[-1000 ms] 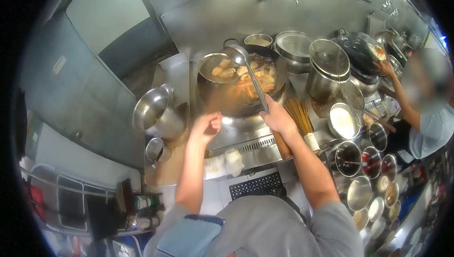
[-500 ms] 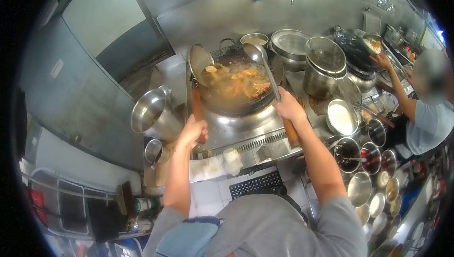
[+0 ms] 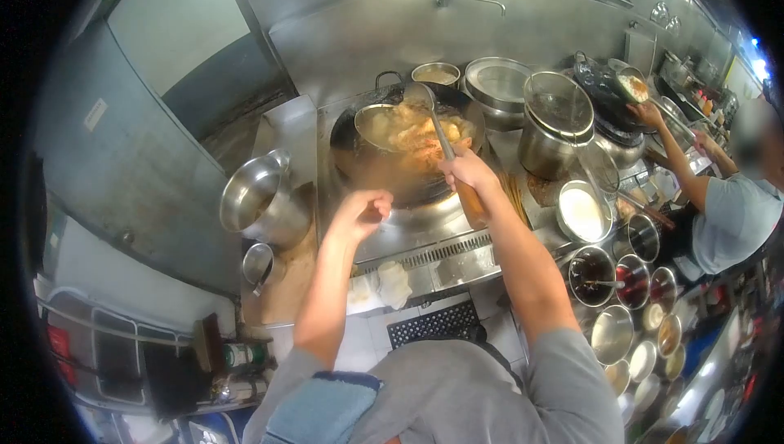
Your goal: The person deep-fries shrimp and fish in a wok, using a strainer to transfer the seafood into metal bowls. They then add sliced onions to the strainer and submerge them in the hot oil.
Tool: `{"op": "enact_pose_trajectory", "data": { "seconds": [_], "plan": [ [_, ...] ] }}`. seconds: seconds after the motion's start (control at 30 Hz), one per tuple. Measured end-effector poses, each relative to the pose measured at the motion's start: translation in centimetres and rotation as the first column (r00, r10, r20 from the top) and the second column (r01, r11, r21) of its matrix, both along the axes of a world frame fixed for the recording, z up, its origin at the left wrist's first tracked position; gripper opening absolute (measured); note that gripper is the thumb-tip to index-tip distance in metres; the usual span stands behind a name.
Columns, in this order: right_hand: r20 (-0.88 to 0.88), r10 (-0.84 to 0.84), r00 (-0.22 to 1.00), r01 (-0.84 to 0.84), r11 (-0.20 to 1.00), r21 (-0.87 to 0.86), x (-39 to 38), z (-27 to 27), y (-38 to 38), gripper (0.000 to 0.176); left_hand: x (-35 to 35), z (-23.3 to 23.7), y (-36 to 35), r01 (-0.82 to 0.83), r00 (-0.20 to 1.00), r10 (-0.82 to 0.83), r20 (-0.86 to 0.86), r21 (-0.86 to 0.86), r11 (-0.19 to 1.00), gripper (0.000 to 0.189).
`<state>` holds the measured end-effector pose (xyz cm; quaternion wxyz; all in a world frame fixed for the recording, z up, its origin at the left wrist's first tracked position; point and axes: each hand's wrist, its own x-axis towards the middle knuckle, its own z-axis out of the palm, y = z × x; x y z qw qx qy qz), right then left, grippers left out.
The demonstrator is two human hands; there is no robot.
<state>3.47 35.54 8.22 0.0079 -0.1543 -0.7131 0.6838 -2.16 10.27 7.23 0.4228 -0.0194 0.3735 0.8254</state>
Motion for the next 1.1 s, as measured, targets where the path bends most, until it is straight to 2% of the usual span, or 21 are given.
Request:
{"op": "enact_pose_trajectory", "data": {
  "seconds": [0.07,0.2,0.23,0.27,0.33,0.37,0.47,0.5,0.53,0.57,0.6,0.63,0.67,0.7,0.73,0.87,0.93,0.97,1.0,1.07,1.1],
  "plan": [
    [-0.005,0.012,1.0,-0.011,0.999,0.04,1.4,0.5,-0.5,0.016,-0.5,-0.5,0.3,-0.019,0.993,0.005,0.114,0.122,0.992,0.004],
    [-0.017,0.142,0.99,-0.133,0.956,0.262,3.0,0.5,0.5,0.034,1.6,1.0,-0.4,-0.004,1.0,0.005,-0.027,0.014,1.0,0.003],
    [0.041,0.176,0.983,-0.179,0.918,0.354,3.4,1.1,0.5,0.053,0.4,0.1,-0.4,0.003,0.994,-0.014,-0.104,-0.102,0.995,0.004],
    [0.087,0.171,0.981,-0.191,0.892,0.41,4.7,1.3,-0.1,0.049,-1.1,-1.2,-0.5,-0.002,0.987,-0.028,-0.158,-0.19,0.982,0.005],
    [0.132,0.151,0.98,-0.199,0.809,0.552,5.7,3.8,-0.3,0.043,-0.4,-0.1,-0.9,0.009,0.99,-0.038,-0.136,-0.207,0.978,0.003],
    [0.122,0.213,0.969,-0.244,0.779,0.578,6.0,3.3,0.1,0.045,-1.3,0.4,-0.6,-0.008,0.987,-0.021,-0.159,-0.179,0.984,0.003],
    [0.008,0.226,0.974,-0.147,0.604,0.783,6.3,2.0,-0.1,0.046,0.2,-1.5,-1.9,-0.031,0.991,0.009,-0.131,-0.165,0.986,0.003],
    [0.081,0.197,0.977,-0.187,0.61,0.77,6.7,3.4,-0.8,0.048,0.6,-0.8,-1.9,-0.027,0.99,0.003,-0.139,-0.167,0.986,0.002],
    [0.088,0.185,0.979,-0.192,0.679,0.709,6.4,4.3,-0.5,0.052,0.6,0.6,-1.6,-0.018,0.987,-0.009,-0.16,-0.166,0.986,0.002],
    [0.113,0.178,0.977,-0.209,0.749,0.629,6.6,4.4,-0.6,0.056,1.8,1.4,-1.7,-0.082,0.987,0.064,-0.144,-0.128,0.988,0.003],
    [0.141,0.178,0.974,-0.226,0.81,0.54,6.8,4.2,-0.8,0.06,1.1,0.9,-1.8,-0.077,0.989,0.062,-0.133,-0.107,0.991,0.003],
    [0.038,0.187,0.982,-0.168,0.749,0.64,6.4,3.0,-0.7,0.059,0.0,0.0,-2.1,-0.074,0.991,0.064,-0.117,-0.088,0.993,0.004],
    [0.058,0.21,0.976,-0.204,0.786,0.584,6.8,2.0,-0.7,0.059,-0.3,-1.0,-2.7,-0.074,0.993,0.067,-0.098,-0.071,0.995,0.004],
    [0.055,0.227,0.972,-0.22,0.812,0.541,6.7,2.9,-0.8,0.058,0.4,-0.3,-3.0,-0.055,0.988,0.031,-0.154,-0.156,0.986,0.006],
    [0.05,0.24,0.969,-0.232,0.835,0.499,6.6,3.9,-0.6,0.058,1.6,0.7,-3.0,-0.075,0.994,0.068,-0.083,-0.084,0.994,0.006],
    [0.045,0.223,0.974,-0.219,0.866,0.449,8.2,4.7,-1.2,0.061,1.9,-0.8,-4.8,-0.032,0.995,0.028,-0.091,-0.046,0.998,0.007],
    [0.071,0.22,0.973,-0.223,0.808,0.546,8.3,4.5,-0.8,0.063,3.2,0.9,-4.7,-0.026,0.998,0.027,-0.053,0.013,1.0,0.008],
    [0.093,0.219,0.971,-0.231,0.779,0.583,8.6,4.1,-0.9,0.064,2.4,0.2,-4.7,-0.025,0.997,0.024,-0.075,-0.006,1.0,0.007],
    [0.111,0.223,0.969,-0.247,0.805,0.54,8.7,4.4,-1.0,0.063,1.9,0.0,-4.8,-0.027,0.995,0.024,-0.098,-0.027,0.999,0.007],
    [0.158,0.238,0.958,-0.285,0.848,0.446,9.0,5.6,-1.0,0.063,2.5,-0.6,-5.0,-0.069,0.998,0.068,-0.012,-0.03,0.997,0.006],
    [0.163,0.302,0.939,-0.343,0.817,0.463,8.8,6.0,-0.8,0.065,2.0,0.3,-4.5,-0.081,0.997,0.081,0.006,-0.023,0.996,0.006]
  ]
}}
